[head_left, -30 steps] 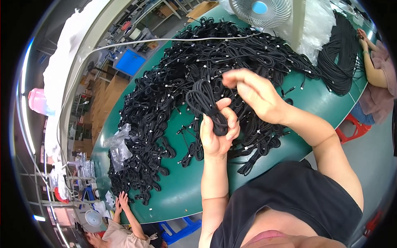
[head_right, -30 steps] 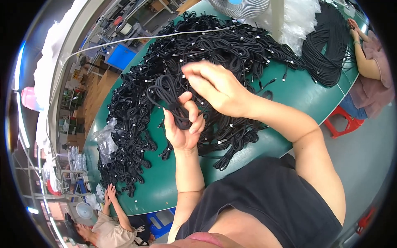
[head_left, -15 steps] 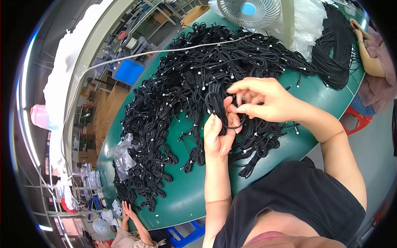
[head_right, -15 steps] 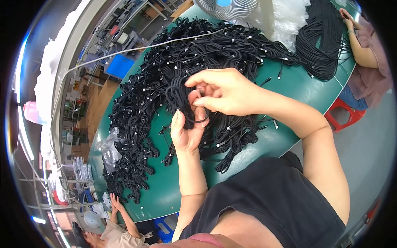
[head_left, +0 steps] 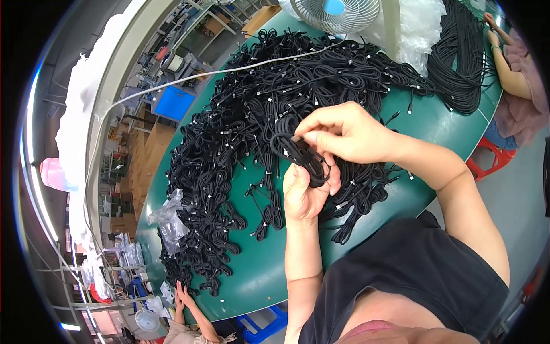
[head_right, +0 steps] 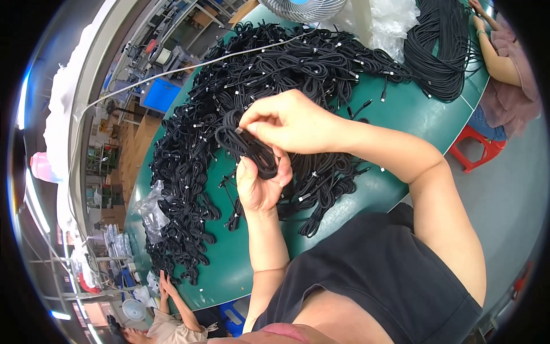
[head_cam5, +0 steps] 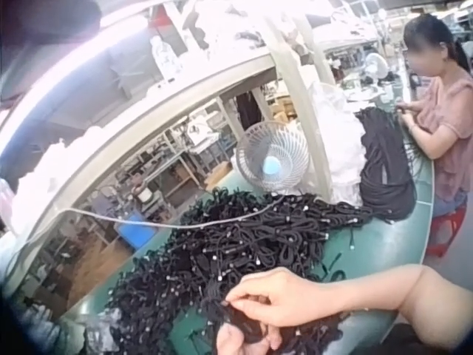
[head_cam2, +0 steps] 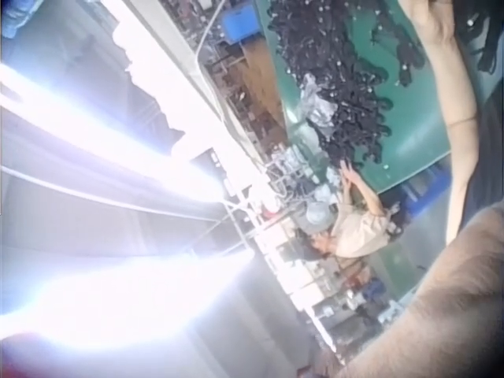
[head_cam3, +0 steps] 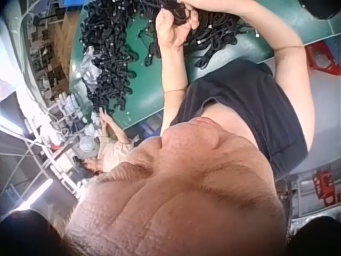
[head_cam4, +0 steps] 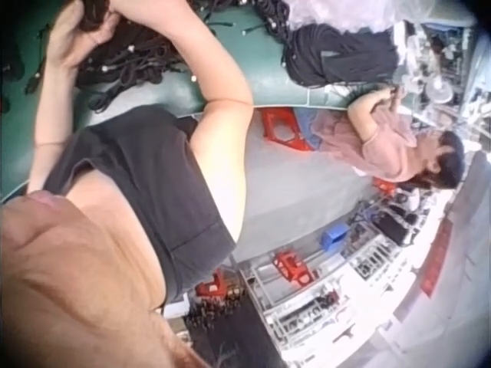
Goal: Bundling and organizing black electronic cables at a factory workstation.
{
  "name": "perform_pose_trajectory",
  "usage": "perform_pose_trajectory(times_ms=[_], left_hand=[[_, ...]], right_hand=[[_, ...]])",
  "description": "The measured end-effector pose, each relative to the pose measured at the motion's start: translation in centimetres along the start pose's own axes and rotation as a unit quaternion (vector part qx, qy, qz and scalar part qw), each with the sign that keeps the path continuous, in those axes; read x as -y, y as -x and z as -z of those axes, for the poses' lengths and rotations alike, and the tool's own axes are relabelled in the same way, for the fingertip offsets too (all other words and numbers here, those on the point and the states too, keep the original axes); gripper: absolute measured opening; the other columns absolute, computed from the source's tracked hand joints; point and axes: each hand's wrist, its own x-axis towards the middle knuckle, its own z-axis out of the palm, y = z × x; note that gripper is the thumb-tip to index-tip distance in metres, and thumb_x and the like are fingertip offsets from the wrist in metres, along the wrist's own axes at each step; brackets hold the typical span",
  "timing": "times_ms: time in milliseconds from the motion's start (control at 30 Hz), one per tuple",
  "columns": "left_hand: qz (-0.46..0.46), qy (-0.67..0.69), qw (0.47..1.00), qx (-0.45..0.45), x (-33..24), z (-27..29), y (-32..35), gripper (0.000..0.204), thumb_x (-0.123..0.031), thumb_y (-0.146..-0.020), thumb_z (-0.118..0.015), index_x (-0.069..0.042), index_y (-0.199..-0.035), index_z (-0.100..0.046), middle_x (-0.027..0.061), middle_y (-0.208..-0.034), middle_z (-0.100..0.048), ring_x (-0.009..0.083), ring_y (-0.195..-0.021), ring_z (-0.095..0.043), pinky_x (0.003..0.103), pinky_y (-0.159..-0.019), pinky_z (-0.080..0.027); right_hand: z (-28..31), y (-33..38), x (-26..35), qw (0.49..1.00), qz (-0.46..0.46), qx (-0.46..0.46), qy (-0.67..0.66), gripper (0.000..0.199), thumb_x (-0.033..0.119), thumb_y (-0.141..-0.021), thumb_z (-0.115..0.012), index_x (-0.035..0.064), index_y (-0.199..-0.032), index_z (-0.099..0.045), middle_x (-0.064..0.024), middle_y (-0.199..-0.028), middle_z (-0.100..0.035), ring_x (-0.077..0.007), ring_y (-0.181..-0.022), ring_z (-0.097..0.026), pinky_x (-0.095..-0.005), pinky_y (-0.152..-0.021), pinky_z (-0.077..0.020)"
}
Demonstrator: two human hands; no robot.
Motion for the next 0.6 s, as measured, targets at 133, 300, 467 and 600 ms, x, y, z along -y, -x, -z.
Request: perform_pose_trajectory(times_ms=[133,300,467,600], left_hand=[[-0.036,-0.032,0.999,-0.025,0.1,-0.2,0.0,0.055,-0.037,-0.087,-0.054,0.003,-0.121,-0.039,0.0166,-0.093,-0.052,0.0194,-0.066,-0.051,0.025,-0.049,-0.041],[-0.029,-0.069,0.996,-0.047,0.6,-0.3,-0.1,0.057,-0.038,-0.086,-0.056,0.005,-0.119,-0.040,0.0158,-0.092,-0.053,0.0181,-0.065,-0.050,0.025,-0.049,-0.040],[-0.021,-0.147,0.988,-0.039,0.7,-0.3,-0.2,0.069,-0.038,-0.084,-0.059,-0.002,-0.135,-0.029,0.0105,-0.096,-0.051,0.0153,-0.069,-0.048,0.025,-0.056,-0.039],[-0.017,-0.153,0.987,-0.037,0.7,-0.1,0.0,0.071,-0.037,-0.083,-0.060,-0.002,-0.136,-0.027,0.0090,-0.093,-0.051,0.0145,-0.068,-0.047,0.025,-0.056,-0.038]], right_hand=[[0.8,0.0,-1.4,0.998,-0.003,-0.033,0.052,0.012,0.003,-0.082,-0.058,-0.0030,-0.092,-0.061,-0.0071,-0.085,-0.063,-0.0084,-0.073,-0.058,-0.0230,-0.066,-0.0487],[1.3,0.6,-1.4,0.990,0.039,0.010,0.133,0.009,0.002,-0.075,-0.063,-0.0023,-0.082,-0.065,-0.0070,-0.079,-0.059,-0.0087,-0.069,-0.056,-0.0242,-0.062,-0.0467],[1.0,1.3,-1.1,0.985,0.044,0.001,0.167,0.013,-0.001,-0.073,-0.061,-0.0030,-0.086,-0.065,-0.0070,-0.076,-0.056,-0.0106,-0.066,-0.056,-0.0243,-0.060,-0.0458],[0.5,1.5,-2.0,0.990,0.059,-0.026,0.121,0.016,-0.004,-0.071,-0.058,-0.0038,-0.085,-0.065,-0.0071,-0.074,-0.055,-0.0110,-0.065,-0.055,-0.0250,-0.057,-0.0452]])
